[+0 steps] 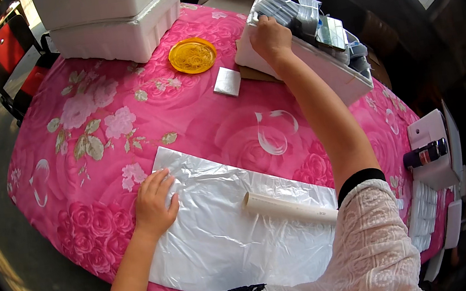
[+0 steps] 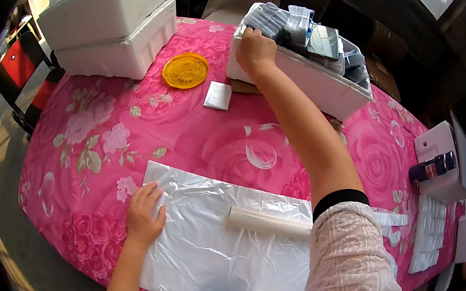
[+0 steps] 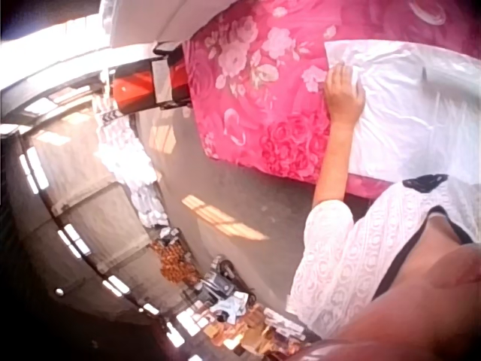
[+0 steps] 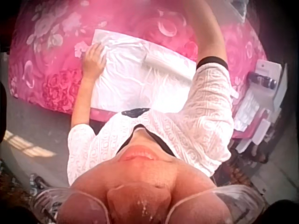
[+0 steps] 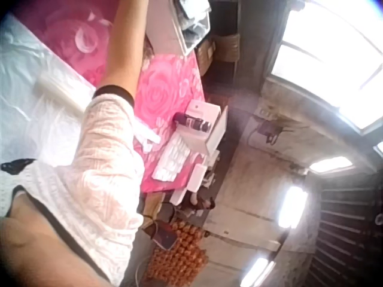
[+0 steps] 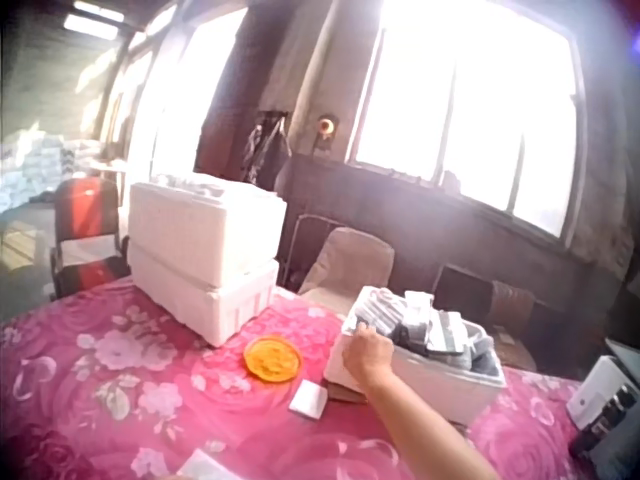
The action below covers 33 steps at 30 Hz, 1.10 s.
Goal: The person wraps small white rectangular items in clear plastic film. They unroll the film, place an item on it, fold the film over the item, and smooth it out. The wrapped items are stacked on the table.
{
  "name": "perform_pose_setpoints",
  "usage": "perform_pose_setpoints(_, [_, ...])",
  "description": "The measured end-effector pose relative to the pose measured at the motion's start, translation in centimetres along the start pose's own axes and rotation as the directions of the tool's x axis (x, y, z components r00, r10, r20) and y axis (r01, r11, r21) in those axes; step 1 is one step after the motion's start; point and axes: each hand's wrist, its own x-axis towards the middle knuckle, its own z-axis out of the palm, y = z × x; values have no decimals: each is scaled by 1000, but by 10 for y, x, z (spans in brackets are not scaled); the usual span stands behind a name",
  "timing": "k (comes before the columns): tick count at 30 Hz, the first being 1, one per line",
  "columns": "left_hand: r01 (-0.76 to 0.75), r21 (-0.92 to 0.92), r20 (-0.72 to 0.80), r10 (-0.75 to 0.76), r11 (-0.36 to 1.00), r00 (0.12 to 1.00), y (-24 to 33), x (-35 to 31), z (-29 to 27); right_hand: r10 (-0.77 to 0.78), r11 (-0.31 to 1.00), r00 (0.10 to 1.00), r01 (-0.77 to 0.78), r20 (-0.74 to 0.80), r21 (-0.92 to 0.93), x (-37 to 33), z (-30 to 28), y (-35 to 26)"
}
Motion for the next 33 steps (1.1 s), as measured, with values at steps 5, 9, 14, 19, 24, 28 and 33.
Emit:
perform_pose_setpoints(5, [-5, -12, -12, 5, 1000, 1000, 0, -1, 0, 91, 987, 941, -42, 326, -155, 27, -20, 3])
perform_pose_setpoints(9, [-19, -25, -20, 19, 1000, 1000, -3, -1, 0, 52, 991, 925, -1, 377, -135, 32, -41, 25])
perform_pose_setpoints(14, [-20, -16, -25, 20, 1000, 999, -3, -1, 1, -66, 996, 922, 84, 381, -31, 12, -55, 44])
perform_pose_setpoints(19, [-30, -8, -20, 30, 1000, 999, -2, -1, 2, -131, 991, 942, 135, 309, 8, -15, -51, 41])
perform_pose_setpoints(24, [-40, 22, -13, 40, 999, 999, -2, -1, 3, -118, 993, 961, 117, 250, 16, -27, -45, 31])
perform_pose_setpoints(28, [-47, 34, -6, 48, 998, 999, -1, 0, 3, -142, 990, 975, 141, 171, 22, -34, -39, 33])
perform_pose_setpoints(33, [-27, 30, 3, 27, 999, 1000, 1, 0, 3, -170, 985, 984, 169, 47, 25, -42, -30, 33])
